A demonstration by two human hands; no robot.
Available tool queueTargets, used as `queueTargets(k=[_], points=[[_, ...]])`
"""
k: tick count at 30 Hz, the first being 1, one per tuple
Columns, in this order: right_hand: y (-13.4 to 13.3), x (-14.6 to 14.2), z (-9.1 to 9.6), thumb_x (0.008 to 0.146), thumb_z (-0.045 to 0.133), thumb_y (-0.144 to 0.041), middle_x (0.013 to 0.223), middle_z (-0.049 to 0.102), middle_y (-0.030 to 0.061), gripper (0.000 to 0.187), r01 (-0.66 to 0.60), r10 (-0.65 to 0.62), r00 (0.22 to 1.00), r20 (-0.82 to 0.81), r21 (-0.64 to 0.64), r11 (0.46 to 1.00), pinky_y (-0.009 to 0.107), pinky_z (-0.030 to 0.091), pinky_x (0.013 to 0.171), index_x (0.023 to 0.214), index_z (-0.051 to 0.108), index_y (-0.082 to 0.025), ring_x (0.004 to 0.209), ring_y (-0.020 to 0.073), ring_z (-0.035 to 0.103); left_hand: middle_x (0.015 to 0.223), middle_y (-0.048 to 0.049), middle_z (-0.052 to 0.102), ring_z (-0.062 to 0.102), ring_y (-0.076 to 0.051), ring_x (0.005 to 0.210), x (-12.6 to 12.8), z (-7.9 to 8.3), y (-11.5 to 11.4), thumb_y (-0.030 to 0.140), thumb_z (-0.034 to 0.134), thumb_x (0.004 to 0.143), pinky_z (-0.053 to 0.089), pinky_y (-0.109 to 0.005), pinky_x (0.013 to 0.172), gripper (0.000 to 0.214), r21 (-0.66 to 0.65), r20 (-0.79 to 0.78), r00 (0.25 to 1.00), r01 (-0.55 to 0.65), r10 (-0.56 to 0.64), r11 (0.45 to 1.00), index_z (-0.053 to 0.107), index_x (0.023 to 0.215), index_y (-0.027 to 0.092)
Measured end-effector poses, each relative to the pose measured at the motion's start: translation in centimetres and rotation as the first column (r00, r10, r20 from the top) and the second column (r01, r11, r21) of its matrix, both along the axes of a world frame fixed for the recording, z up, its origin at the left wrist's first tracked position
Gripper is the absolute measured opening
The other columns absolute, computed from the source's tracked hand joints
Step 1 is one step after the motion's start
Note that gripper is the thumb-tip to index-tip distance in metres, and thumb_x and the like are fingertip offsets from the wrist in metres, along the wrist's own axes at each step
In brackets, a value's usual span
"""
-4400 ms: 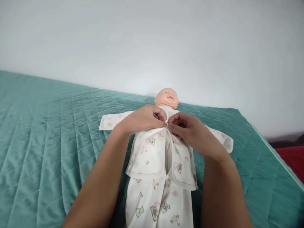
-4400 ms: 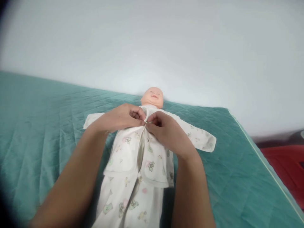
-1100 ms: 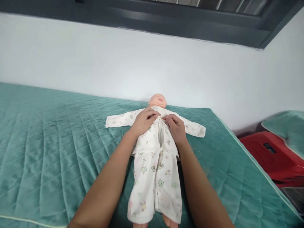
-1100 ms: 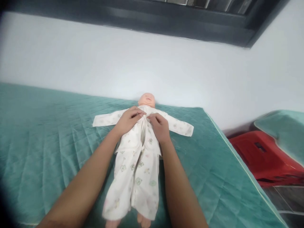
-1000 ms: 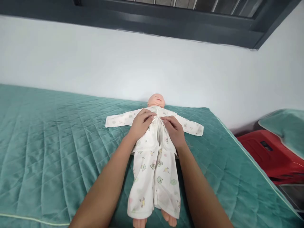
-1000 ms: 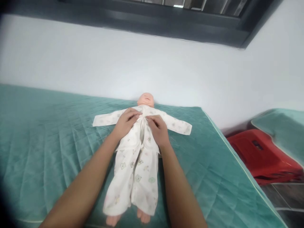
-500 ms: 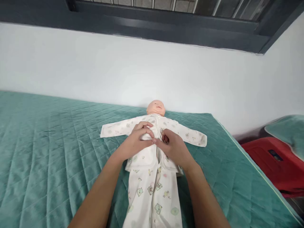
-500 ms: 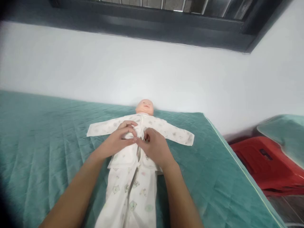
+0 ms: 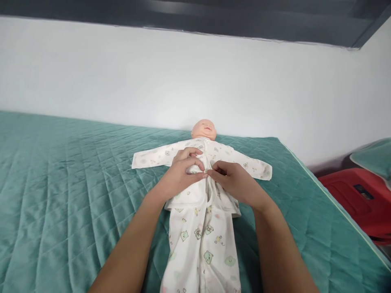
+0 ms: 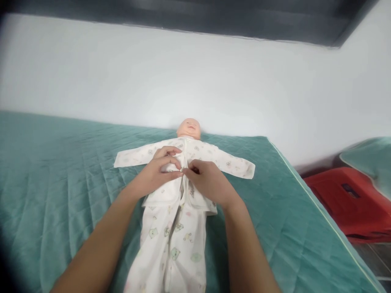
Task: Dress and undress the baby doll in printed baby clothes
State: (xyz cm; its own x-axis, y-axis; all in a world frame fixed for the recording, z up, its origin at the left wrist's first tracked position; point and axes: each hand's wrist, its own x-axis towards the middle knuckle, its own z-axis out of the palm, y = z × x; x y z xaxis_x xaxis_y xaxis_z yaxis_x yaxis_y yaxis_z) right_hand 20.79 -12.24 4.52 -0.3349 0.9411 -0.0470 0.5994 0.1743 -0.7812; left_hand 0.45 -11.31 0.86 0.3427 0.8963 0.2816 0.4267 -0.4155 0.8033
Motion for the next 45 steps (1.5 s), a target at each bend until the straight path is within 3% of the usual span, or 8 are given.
queueTargets(k=[4,8,14,20,24,29,35,45], points=[[0.7,0.7,-0.9,0.094,0.055,-0.051,0.057,0.046,-0.0063,0.039,-0.026,0.004,0.978,-0.208,-0.107,0.994,0.026,0.032,0.053,0.070,0.048,-0.021,0.052,0.0101,0.043,0.141,-0.0038,0.049,0.040,-0.027,0.139,0.1,0.0,0.0,0.036,0.070,0.088,0.050,-0.038,0.101,0.009,0.008,0.009,1.000,-0.001,0.001,1.000,0.070,0.088,0.027],[1.0,0.8,-1.6,0.092,0.059,-0.052,0.055,0.044,-0.0064,0.040,-0.032,-0.011,0.938,-0.347,-0.119,0.992,0.025,0.032,0.051,0.070,0.051,-0.021,0.051,0.0097,0.040,0.141,-0.0031,0.048,0.038,-0.026,0.140,0.3,-0.1,-0.1,0.032,0.067,0.089,0.048,-0.038,0.103,0.006,0.006,0.016,1.000,-0.012,0.012,1.000,0.070,0.093,0.029],[0.3,-0.4,-1.5,0.093,0.062,-0.047,0.054,0.048,-0.0058,0.036,0.002,-0.049,0.884,-0.465,-0.101,0.995,0.025,0.031,0.049,0.070,0.053,-0.021,0.049,0.0090,0.040,0.140,-0.0047,0.049,0.041,-0.026,0.139,0.0,-0.3,0.3,0.032,0.066,0.090,0.037,-0.045,0.116,0.008,0.038,0.031,0.999,0.021,-0.022,0.999,0.069,0.089,0.026],[0.1,-0.9,-1.5,0.092,0.064,-0.045,0.055,0.051,-0.0047,0.034,-0.035,-0.044,0.834,-0.549,-0.132,0.991,0.024,0.031,0.048,0.072,0.057,-0.019,0.049,0.0085,0.042,0.138,-0.0069,0.051,0.047,-0.025,0.135,0.1,0.2,0.0,0.037,0.064,0.092,0.046,-0.037,0.103,0.014,-0.064,0.208,0.977,0.069,-0.054,0.996,0.066,0.089,0.023],[0.3,-0.5,-1.8,0.092,0.064,-0.043,0.057,0.054,-0.0033,0.031,-0.056,-0.043,0.816,-0.577,-0.152,0.987,0.023,0.034,0.050,0.074,0.060,-0.019,0.051,0.0088,0.045,0.135,-0.0071,0.054,0.050,-0.024,0.131,0.5,0.5,-0.2,0.034,0.064,0.092,0.043,-0.037,0.105,0.013,-0.072,0.248,0.967,0.081,-0.061,0.994,0.066,0.088,0.022],[0.4,-0.3,-2.2,0.092,0.063,-0.048,0.056,0.054,-0.0024,0.035,-0.054,-0.024,0.854,-0.519,-0.133,0.990,0.024,0.035,0.051,0.074,0.063,-0.018,0.052,0.0098,0.047,0.129,-0.0061,0.057,0.054,-0.022,0.123,0.8,0.4,-0.2,0.032,0.064,0.092,0.040,-0.037,0.108,0.012,-0.045,0.255,0.965,0.069,-0.055,0.997,0.065,0.087,0.022],[0.4,-0.2,-2.2,0.094,0.061,-0.045,0.057,0.057,-0.0014,0.036,-0.050,-0.019,0.861,-0.509,-0.120,0.992,0.024,0.040,0.052,0.071,0.064,-0.018,0.052,0.0097,0.051,0.099,-0.0040,0.066,0.060,-0.021,0.100,0.9,0.7,-0.5,0.035,0.064,0.091,0.047,-0.035,0.091,0.015,-0.066,0.227,0.974,0.001,0.014,0.998,0.066,0.085,0.022],[0.4,-0.2,-2.6,0.095,0.061,-0.043,0.083,0.073,0.0040,0.024,-0.058,-0.041,0.781,-0.624,-0.137,0.989,0.023,0.045,0.050,0.091,0.062,-0.019,0.059,0.0111,0.062,0.094,-0.0031,0.073,0.065,-0.020,0.092,1.0,0.6,-0.5,0.036,0.067,0.088,0.051,-0.032,0.084,0.016,-0.069,0.169,0.982,-0.074,0.084,0.995,0.071,0.083,0.021]])
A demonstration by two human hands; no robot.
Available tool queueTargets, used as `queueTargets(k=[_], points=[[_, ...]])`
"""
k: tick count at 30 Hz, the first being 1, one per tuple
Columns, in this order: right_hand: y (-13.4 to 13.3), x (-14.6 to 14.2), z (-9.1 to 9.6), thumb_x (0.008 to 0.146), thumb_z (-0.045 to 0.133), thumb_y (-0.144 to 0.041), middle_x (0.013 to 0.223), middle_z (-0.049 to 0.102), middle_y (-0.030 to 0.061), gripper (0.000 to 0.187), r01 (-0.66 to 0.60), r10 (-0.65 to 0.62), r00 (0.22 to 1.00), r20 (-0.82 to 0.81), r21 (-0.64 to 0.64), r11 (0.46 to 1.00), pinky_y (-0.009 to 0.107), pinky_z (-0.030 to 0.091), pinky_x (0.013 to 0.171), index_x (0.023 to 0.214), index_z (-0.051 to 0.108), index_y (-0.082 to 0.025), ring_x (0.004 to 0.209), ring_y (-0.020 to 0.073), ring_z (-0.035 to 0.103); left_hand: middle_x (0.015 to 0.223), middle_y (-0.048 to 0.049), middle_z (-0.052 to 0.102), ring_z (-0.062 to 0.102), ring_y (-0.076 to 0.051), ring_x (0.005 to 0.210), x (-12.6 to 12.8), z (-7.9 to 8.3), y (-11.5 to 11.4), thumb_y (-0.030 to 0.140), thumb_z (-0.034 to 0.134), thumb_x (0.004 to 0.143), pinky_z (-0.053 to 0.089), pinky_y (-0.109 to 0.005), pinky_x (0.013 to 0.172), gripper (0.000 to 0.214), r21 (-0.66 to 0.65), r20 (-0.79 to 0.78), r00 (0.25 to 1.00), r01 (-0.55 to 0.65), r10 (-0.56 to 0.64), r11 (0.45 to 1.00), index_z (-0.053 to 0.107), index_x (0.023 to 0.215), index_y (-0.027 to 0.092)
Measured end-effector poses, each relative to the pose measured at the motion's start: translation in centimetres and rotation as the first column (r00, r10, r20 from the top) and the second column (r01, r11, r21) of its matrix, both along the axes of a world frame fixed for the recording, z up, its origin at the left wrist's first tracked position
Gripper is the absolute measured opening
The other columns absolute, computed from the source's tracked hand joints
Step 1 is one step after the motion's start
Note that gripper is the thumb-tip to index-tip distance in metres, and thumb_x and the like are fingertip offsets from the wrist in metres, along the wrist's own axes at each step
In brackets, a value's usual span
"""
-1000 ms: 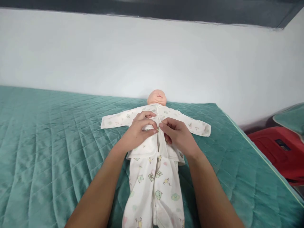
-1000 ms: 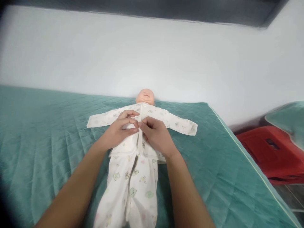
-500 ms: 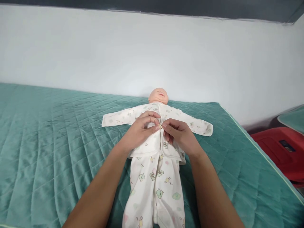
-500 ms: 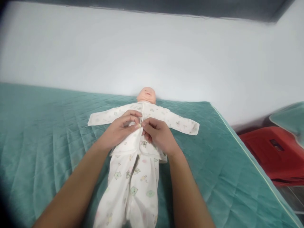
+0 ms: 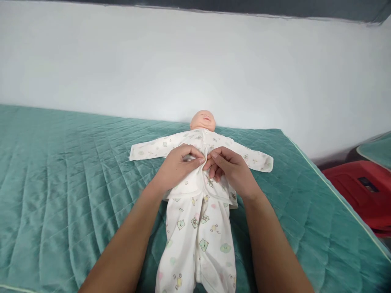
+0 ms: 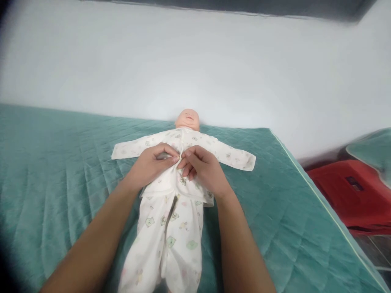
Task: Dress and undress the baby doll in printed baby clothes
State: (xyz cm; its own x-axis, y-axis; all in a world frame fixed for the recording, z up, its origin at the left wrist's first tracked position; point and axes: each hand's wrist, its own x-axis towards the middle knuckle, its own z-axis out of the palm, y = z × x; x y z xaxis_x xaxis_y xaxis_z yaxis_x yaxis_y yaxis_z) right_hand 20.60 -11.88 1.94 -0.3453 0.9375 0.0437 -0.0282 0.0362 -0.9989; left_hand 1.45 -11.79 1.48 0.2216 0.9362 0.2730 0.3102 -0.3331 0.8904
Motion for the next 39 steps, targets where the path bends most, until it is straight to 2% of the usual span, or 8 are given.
queueTargets(k=[9,16,20,25,29,32,35,39], points=[[0.3,-0.1,0.1,0.095,0.061,-0.044,0.079,0.073,0.0027,0.024,-0.010,0.010,1.000,0.013,0.027,1.000,0.023,0.046,0.049,0.090,0.059,-0.020,0.058,0.0119,0.064,0.098,-0.0037,0.072,0.064,-0.021,0.098,-0.2,0.1,-0.1,0.034,0.066,0.087,0.050,-0.034,0.086,0.013,0.013,-0.032,0.999,0.020,-0.020,1.000,0.073,0.086,0.022],[0.2,-0.1,0.1,0.094,0.063,-0.041,0.079,0.073,0.0021,0.022,0.000,-0.001,0.999,0.042,0.039,0.999,0.023,0.046,0.051,0.088,0.058,-0.021,0.059,0.0115,0.064,0.097,-0.0040,0.070,0.062,-0.021,0.102,0.3,-0.1,-0.1,0.021,0.064,0.082,0.052,-0.032,0.081,0.007,0.105,-0.017,0.999,0.031,-0.029,0.994,0.070,0.079,0.022],[0.2,-0.2,0.0,0.093,0.064,-0.040,0.079,0.074,0.0023,0.021,0.006,-0.009,0.998,0.056,0.050,0.999,0.023,0.046,0.049,0.089,0.059,-0.021,0.057,0.0110,0.063,0.093,-0.0038,0.070,0.063,-0.020,0.095,0.6,0.2,-0.3,0.019,0.060,0.080,0.051,-0.029,0.074,0.010,0.086,-0.038,0.999,-0.025,0.028,0.996,0.070,0.080,0.021],[0.1,-0.2,0.1,0.093,0.065,-0.036,0.080,0.074,0.0024,0.016,0.002,-0.005,0.998,0.056,0.046,0.999,0.022,0.045,0.049,0.094,0.062,-0.021,0.058,0.0110,0.063,0.094,-0.0027,0.069,0.063,-0.017,0.092,0.6,0.0,-0.3,0.018,0.061,0.078,0.052,-0.028,0.078,0.018,0.026,0.013,0.998,-0.068,0.068,0.997,0.071,0.093,0.020],[-0.1,-0.1,0.1,0.091,0.066,-0.037,0.062,0.065,-0.0027,0.017,0.045,-0.048,0.997,0.068,0.038,0.998,0.022,0.038,0.043,0.096,0.065,-0.021,0.047,0.0096,0.053,0.097,-0.0029,0.067,0.062,-0.016,0.094,0.1,-0.2,0.0,0.015,0.062,0.078,0.052,-0.027,0.079,0.024,-0.013,0.072,0.997,0.003,-0.002,1.000,0.069,0.101,0.020],[0.0,0.0,-0.3,0.090,0.067,-0.041,0.054,0.057,-0.0056,0.019,0.146,-0.147,0.989,0.015,0.040,0.988,0.023,0.029,0.039,0.095,0.066,-0.023,0.041,0.0087,0.043,0.106,-0.0050,0.065,0.061,-0.019,0.104,-0.4,-0.4,0.2,0.017,0.063,0.081,0.052,-0.029,0.086,0.024,0.021,0.052,0.997,0.053,-0.054,0.998,0.069,0.104,0.021],[0.5,0.0,-1.1,0.087,0.068,-0.040,0.059,0.056,-0.0057,0.017,0.331,-0.322,0.942,-0.090,0.101,0.938,0.023,0.032,0.042,0.093,0.063,-0.025,0.045,0.0098,0.046,0.119,-0.0068,0.061,0.057,-0.022,0.118,-0.7,-0.6,0.4,0.022,0.059,0.089,0.050,-0.035,0.099,0.021,0.091,0.014,0.996,0.084,-0.086,0.992,0.071,0.107,0.026],[1.5,-0.1,-2.2,0.087,0.065,-0.033,0.075,0.062,-0.0021,0.010,0.590,-0.578,0.807,-0.123,0.224,0.776,0.026,0.047,0.059,0.092,0.062,-0.025,0.068,0.0139,0.058,0.134,-0.0057,0.055,0.046,-0.023,0.135,-0.8,-0.9,0.6,0.019,0.046,0.096,0.039,-0.042,0.115,0.029,0.132,-0.054,0.997,0.062,-0.055,0.989,0.073,0.099,0.028]])
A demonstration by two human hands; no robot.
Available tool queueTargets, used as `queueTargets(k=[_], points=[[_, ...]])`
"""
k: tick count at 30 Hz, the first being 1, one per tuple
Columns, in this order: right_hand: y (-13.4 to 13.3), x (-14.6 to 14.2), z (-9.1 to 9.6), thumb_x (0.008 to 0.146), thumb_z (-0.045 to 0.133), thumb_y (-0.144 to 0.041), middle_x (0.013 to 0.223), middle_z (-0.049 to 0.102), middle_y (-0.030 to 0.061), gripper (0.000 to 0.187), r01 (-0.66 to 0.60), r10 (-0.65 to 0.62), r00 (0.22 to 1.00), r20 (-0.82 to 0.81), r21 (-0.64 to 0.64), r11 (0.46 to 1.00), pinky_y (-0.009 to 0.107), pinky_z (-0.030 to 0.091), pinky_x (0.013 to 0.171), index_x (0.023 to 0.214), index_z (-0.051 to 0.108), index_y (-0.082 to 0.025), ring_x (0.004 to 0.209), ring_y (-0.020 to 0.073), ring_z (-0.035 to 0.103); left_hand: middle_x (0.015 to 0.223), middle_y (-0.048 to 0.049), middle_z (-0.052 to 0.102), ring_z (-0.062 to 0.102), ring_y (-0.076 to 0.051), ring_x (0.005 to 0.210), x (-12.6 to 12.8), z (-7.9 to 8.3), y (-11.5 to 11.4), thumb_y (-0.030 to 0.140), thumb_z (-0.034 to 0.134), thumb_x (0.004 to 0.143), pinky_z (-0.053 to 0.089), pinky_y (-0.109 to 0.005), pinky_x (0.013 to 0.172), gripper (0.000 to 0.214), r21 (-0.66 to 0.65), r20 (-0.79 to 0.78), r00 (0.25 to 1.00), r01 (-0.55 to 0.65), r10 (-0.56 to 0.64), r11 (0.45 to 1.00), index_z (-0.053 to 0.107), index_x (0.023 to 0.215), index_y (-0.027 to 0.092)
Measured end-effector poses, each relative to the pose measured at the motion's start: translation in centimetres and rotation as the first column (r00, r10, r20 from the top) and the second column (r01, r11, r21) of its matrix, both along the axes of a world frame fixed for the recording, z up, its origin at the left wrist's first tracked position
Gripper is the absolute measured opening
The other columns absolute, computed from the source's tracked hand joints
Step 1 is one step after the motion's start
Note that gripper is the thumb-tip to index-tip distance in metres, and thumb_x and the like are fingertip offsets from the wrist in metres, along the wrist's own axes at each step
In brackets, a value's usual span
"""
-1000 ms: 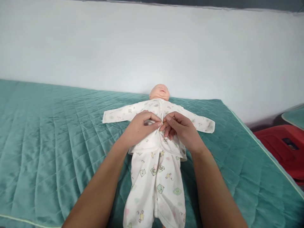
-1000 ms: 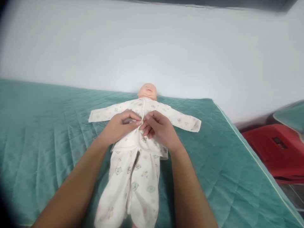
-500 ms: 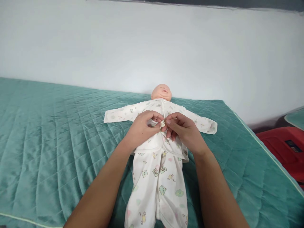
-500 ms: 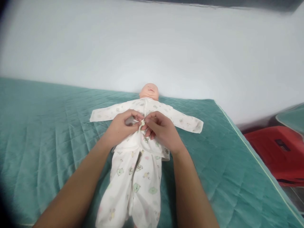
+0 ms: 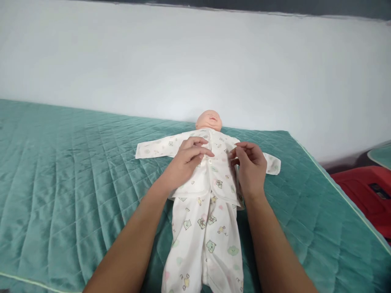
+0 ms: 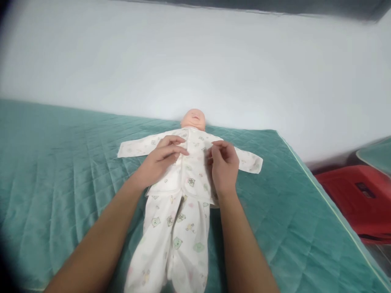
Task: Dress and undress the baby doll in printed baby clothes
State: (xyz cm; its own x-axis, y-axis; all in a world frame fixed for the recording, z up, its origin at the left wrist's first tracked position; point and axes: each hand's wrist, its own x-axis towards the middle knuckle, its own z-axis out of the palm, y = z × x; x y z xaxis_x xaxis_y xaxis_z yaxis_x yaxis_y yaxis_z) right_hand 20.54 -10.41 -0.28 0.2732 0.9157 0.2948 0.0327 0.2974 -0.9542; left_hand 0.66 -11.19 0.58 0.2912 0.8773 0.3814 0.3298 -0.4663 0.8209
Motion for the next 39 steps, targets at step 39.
queueTargets(k=[39], points=[[0.3,-0.3,-1.0,0.092,0.064,-0.033,0.146,0.059,0.0034,0.021,-0.294,0.240,0.895,0.375,0.093,0.951,0.047,0.044,0.114,0.109,0.075,-0.030,0.139,0.0233,0.051,0.149,-0.0020,0.056,0.045,-0.021,0.141,1.5,-0.9,1.2,0.026,0.047,0.099,0.033,-0.045,0.123,0.031,0.150,-0.152,0.965,-0.191,0.213,0.970,0.066,0.124,0.026]])
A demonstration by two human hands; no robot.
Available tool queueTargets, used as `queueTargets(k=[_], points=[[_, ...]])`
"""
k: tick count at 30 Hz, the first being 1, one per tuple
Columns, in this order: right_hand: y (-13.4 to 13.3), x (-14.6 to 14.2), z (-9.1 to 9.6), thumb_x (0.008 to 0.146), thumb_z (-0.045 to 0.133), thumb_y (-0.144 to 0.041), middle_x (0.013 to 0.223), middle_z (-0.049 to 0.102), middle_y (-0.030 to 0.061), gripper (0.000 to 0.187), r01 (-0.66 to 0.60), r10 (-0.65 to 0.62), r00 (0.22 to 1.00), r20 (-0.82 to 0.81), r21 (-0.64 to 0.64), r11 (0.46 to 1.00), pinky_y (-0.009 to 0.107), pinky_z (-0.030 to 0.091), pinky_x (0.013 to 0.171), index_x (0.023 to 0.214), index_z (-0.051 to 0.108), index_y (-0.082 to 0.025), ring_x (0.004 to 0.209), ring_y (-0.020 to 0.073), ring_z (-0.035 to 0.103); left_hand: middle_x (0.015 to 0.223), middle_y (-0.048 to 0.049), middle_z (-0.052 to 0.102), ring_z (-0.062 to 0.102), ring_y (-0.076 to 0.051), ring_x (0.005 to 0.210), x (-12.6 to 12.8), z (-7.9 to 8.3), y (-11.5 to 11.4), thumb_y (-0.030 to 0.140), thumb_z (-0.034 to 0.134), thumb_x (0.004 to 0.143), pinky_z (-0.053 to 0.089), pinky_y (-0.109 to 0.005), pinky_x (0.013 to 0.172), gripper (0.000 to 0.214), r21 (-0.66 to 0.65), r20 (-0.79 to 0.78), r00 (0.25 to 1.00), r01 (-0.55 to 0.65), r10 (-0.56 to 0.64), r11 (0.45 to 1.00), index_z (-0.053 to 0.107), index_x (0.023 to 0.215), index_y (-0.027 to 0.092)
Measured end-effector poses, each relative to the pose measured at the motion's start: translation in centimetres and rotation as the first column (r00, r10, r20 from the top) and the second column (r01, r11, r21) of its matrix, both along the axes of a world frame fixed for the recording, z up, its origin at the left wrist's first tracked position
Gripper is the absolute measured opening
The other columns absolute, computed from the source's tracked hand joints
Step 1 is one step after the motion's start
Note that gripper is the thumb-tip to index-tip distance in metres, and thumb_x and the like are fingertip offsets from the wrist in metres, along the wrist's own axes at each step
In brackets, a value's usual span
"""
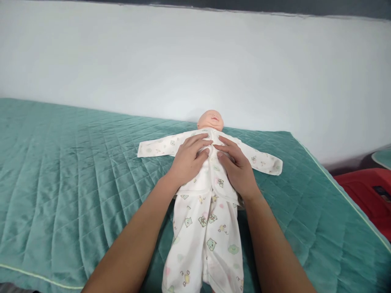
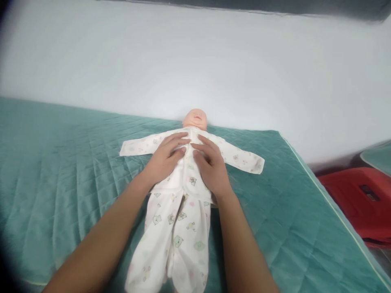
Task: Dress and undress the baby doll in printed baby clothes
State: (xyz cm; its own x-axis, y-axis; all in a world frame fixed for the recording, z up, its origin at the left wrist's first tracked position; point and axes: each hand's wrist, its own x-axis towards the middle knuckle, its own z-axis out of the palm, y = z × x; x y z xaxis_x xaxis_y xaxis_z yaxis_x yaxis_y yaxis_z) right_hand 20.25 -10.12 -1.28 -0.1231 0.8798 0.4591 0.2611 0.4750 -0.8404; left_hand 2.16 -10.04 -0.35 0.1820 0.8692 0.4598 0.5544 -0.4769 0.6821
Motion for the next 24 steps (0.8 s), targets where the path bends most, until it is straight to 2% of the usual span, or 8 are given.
queueTargets(k=[6,9,12,17,19,21,24], points=[[0.0,-0.2,0.0,0.090,0.063,-0.027,0.136,0.065,0.0031,0.017,0.060,-0.063,0.984,-0.165,-0.028,0.998,0.046,0.041,0.116,0.104,0.073,-0.028,0.132,0.0221,0.056,0.148,-0.0048,0.056,0.046,-0.020,0.141,-0.2,-0.3,0.0,0.024,0.051,0.097,0.033,-0.044,0.123,0.037,0.013,0.072,0.997,0.014,-0.015,1.000,0.060,0.133,0.026],[0.1,0.0,0.1,0.089,0.062,-0.027,0.134,0.066,0.0039,0.011,0.106,-0.118,0.971,-0.207,-0.066,0.992,0.048,0.041,0.115,0.097,0.070,-0.025,0.129,0.0235,0.058,0.145,-0.0054,0.058,0.048,-0.020,0.139,-0.5,-0.3,-0.4,0.022,0.055,0.094,0.036,-0.042,0.121,0.024,0.017,0.165,0.985,0.040,-0.042,0.999,0.067,0.115,0.024],[0.0,0.3,0.2,0.089,0.063,-0.028,0.139,0.063,0.0038,0.006,0.107,-0.117,0.981,-0.152,-0.066,0.992,0.049,0.037,0.117,0.086,0.066,-0.024,0.133,0.0244,0.054,0.143,-0.0049,0.060,0.048,-0.022,0.139,-0.7,0.1,-0.8,0.022,0.059,0.093,0.037,-0.043,0.120,0.011,-0.013,0.182,0.980,0.085,-0.082,0.996,0.070,0.095,0.023],[-0.5,0.1,0.4,0.089,0.067,-0.031,0.146,0.057,0.0033,0.009,0.015,-0.016,0.999,-0.041,-0.009,1.000,0.048,0.033,0.119,0.083,0.064,-0.025,0.140,0.0245,0.048,0.140,-0.0044,0.064,0.050,-0.023,0.137,-0.9,0.8,-1.2,0.027,0.059,0.094,0.035,-0.045,0.120,0.017,-0.063,0.232,0.966,0.135,-0.117,0.989,0.072,0.083,0.022],[-0.6,0.0,0.5,0.089,0.067,-0.032,0.145,0.057,0.0037,0.009,-0.015,0.015,0.999,-0.043,-0.001,1.000,0.048,0.034,0.118,0.083,0.065,-0.025,0.139,0.0248,0.049,0.140,-0.0041,0.064,0.050,-0.023,0.138,-1.0,0.7,-1.2,0.029,0.058,0.095,0.035,-0.044,0.120,0.020,-0.058,0.249,0.958,0.160,-0.141,0.985,0.073,0.085,0.023],[-0.5,0.2,0.4,0.089,0.066,-0.032,0.144,0.059,0.0036,0.010,-0.005,0.005,0.998,-0.064,0.001,1.000,0.048,0.033,0.119,0.082,0.065,-0.025,0.138,0.0246,0.050,0.140,-0.0046,0.063,0.051,-0.022,0.137,-1.2,0.4,-0.9,0.032,0.056,0.097,0.036,-0.042,0.120,0.020,-0.032,0.279,0.947,0.175,-0.159,0.984,0.074,0.096,0.024],[0.5,1.2,-0.1,0.091,0.062,-0.035,0.142,0.061,0.0027,0.012,0.080,-0.080,0.992,-0.098,0.003,0.997,0.047,0.031,0.120,0.086,0.065,-0.025,0.138,0.0242,0.049,0.141,-0.0057,0.063,0.054,-0.020,0.135,-1.5,-0.5,0.1,0.037,0.052,0.099,0.039,-0.039,0.118,0.028,-0.016,0.334,0.938,0.106,-0.094,0.994,0.068,0.118,0.024]])
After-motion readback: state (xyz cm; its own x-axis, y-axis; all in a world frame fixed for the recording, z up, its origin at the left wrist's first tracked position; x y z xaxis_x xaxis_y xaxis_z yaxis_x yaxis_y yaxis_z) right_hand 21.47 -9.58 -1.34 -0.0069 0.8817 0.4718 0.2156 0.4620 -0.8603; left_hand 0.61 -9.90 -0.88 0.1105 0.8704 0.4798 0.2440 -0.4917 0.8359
